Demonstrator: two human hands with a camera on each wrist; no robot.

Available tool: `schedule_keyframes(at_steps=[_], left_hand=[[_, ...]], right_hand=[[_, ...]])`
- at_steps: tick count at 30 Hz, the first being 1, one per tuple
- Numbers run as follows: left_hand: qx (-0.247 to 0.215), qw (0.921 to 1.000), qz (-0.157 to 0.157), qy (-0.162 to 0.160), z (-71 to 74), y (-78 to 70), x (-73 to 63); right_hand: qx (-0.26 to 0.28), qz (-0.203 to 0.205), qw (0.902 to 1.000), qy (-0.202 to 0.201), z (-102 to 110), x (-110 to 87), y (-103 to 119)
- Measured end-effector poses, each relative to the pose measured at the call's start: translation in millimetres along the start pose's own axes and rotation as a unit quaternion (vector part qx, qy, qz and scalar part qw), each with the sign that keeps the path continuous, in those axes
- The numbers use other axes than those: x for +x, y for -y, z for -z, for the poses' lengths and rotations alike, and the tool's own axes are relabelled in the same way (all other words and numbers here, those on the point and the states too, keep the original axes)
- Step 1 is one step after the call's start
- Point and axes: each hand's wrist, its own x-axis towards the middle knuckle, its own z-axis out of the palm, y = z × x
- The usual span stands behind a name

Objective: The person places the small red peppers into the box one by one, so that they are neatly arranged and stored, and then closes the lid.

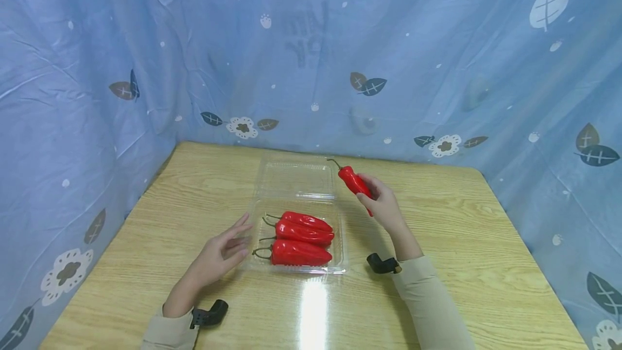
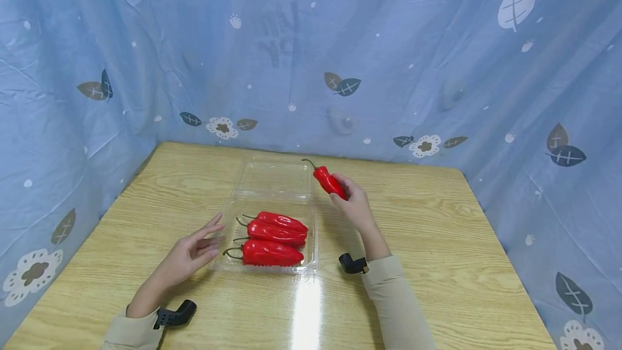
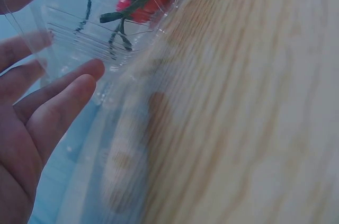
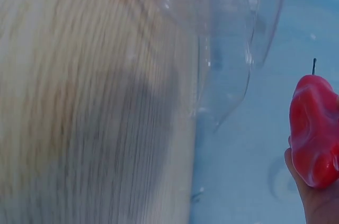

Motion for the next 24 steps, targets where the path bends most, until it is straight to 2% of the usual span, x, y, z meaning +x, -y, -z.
schedule_keyframes(at_steps=[12,20,24], left_hand=[[-0.007,1.0000,0.000,-0.002,0.6,-0.6,0.9],[-0.003,1.0000,-0.001,0.000,-0.2,0.5,0.2],[0.001,1.0000,-0.001,-0.002,0.1,0.1,-0.1]], right_hand=[[0.012,0.048,0.9964,0.069,-21,-4.1,10],[0.017,0.076,0.9903,0.116,-31,-7.3,14],[0.020,0.076,0.9860,0.147,-37,-8.4,19]])
